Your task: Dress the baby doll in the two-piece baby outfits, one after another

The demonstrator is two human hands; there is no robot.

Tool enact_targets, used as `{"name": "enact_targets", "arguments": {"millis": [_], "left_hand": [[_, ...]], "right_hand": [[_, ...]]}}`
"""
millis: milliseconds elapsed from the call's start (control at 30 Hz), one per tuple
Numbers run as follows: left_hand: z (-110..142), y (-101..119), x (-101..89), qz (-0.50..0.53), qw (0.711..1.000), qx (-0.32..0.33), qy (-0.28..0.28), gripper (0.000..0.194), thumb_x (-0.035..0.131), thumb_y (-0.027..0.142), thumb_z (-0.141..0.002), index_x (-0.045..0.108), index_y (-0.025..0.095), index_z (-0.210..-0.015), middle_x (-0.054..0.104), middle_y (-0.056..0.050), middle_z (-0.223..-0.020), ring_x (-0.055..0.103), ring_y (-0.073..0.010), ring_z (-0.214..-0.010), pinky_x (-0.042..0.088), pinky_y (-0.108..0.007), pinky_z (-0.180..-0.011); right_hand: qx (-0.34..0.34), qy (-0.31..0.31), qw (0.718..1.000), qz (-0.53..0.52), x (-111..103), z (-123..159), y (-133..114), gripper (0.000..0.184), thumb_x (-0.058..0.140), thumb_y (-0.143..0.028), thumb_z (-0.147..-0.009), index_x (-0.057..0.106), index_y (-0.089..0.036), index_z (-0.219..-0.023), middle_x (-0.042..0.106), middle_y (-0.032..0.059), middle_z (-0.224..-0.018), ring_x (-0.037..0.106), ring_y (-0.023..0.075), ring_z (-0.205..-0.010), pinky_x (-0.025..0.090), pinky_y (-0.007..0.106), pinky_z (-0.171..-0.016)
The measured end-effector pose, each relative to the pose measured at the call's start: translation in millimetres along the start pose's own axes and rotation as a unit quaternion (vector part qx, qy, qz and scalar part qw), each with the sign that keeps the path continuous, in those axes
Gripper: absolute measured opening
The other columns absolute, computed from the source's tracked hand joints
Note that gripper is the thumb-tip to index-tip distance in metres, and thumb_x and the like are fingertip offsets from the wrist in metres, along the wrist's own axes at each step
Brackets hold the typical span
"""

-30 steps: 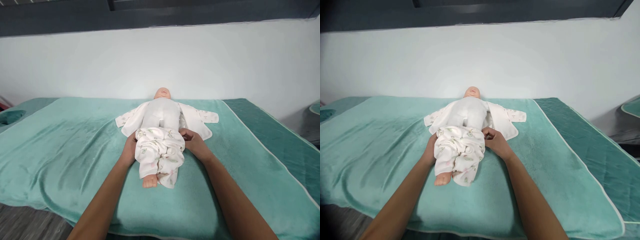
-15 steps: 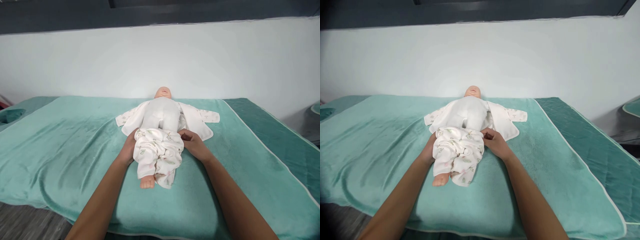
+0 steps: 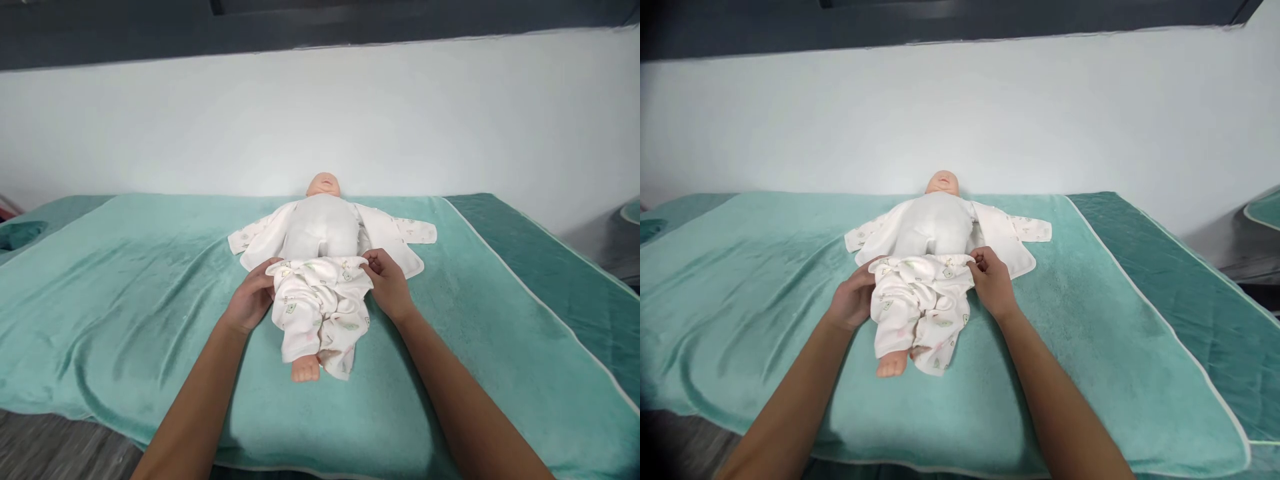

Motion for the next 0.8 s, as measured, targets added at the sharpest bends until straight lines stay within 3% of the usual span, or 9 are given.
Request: {"name": "enact_targets", "arguments": {"millis": [100, 200, 333, 500, 567, 667, 800], "left_hand": [[0, -5, -5.6, 0.022, 0.999, -0.031, 0.026, 0.029, 0.072, 0.044, -0.079, 0.071, 0.018, -0.092, 0.057, 0.002, -0.065, 0.04, -0.0087, -0.047, 0.028, -0.023, -0.043], [-1, -10, -5.0, -0.007, 0.998, -0.05, 0.041, 0.039, 0.071, 0.056, -0.081, 0.067, 0.017, -0.08, 0.045, 0.005, -0.056, 0.029, -0.0063, -0.044, 0.018, -0.022, -0.041], [0, -10, -1.1, -0.095, 0.995, -0.025, 0.029, 0.04, 0.082, 0.041, -0.075, 0.054, 0.016, -0.062, 0.036, 0.007, -0.054, 0.025, -0.0048, -0.047, 0.017, -0.02, -0.045], [2, -2, 3.7, -0.128, 0.991, 0.036, 0.001, 0.03, 0.08, 0.037, -0.078, 0.06, 0.016, -0.069, 0.047, 0.004, -0.064, 0.038, -0.007, -0.057, 0.029, -0.02, -0.053], [-1, 8, 1.7, -0.122, 0.988, 0.088, 0.029, 0.028, 0.08, 0.036, -0.078, 0.061, 0.016, -0.071, 0.052, 0.003, -0.07, 0.043, -0.0081, -0.063, 0.034, -0.02, -0.057], [-7, 19, -7.1, -0.116, 0.977, 0.137, 0.118, 0.027, 0.081, 0.037, -0.076, 0.063, 0.018, -0.074, 0.056, 0.002, -0.074, 0.048, -0.0095, -0.067, 0.038, -0.02, -0.061], [-21, 31, -12.5, -0.13, 0.958, 0.161, 0.201, 0.028, 0.078, 0.039, -0.078, 0.06, 0.019, -0.074, 0.055, 0.002, -0.071, 0.047, -0.0108, -0.064, 0.039, -0.022, -0.059]], "right_hand": [[-0.004, 0.004, 1.0, 0.011, 0, 1, 0, 0.01, 0.058, -0.032, -0.084, 0.059, -0.023, -0.089, 0.058, -0.0011, -0.078, 0.051, 0.0158, -0.067, 0.039, 0.03, -0.063], [-0.015, 0.008, 0.999, 0.027, 0, 2, -2, 0.009, 0.057, -0.03, -0.084, 0.058, -0.023, -0.09, 0.06, -0.0001, -0.079, 0.053, 0.0167, -0.069, 0.04, 0.031, -0.064], [-0.048, 0.008, 0.997, 0.061, 0, 4, -9, 0.008, 0.055, -0.029, -0.087, 0.058, -0.023, -0.092, 0.062, 0.0015, -0.082, 0.055, 0.0181, -0.072, 0.043, 0.031, -0.066], [-0.125, 0.008, 0.986, 0.113, 2, 6, -20, 0.017, 0.049, -0.022, -0.09, 0.058, -0.023, -0.105, 0.065, 0.0069, -0.1, 0.062, 0.0218, -0.087, 0.049, 0.034, -0.072], [-0.179, 0.014, 0.974, 0.137, 4, 7, -28, 0.024, 0.048, -0.017, -0.089, 0.058, -0.024, -0.11, 0.063, 0.0101, -0.113, 0.063, 0.0239, -0.1, 0.051, 0.036, -0.076], [-0.25, 0.019, 0.953, 0.168, 7, 10, -40, 0.026, 0.048, -0.012, -0.088, 0.059, -0.024, -0.108, 0.063, 0.0118, -0.12, 0.061, 0.0259, -0.112, 0.051, 0.039, -0.084], [-0.263, 0.033, 0.95, 0.166, 8, 1, -49, 0.022, 0.049, -0.013, -0.088, 0.063, -0.023, -0.102, 0.069, 0.0087, -0.108, 0.065, 0.024, -0.101, 0.05, 0.038, -0.084]]}}
Point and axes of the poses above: each hand's wrist, its own z-axis away from the middle knuckle, its own x-axis out of the palm, y = z × x, the point moved 9 cm from there along -z, towards the middle knuckle
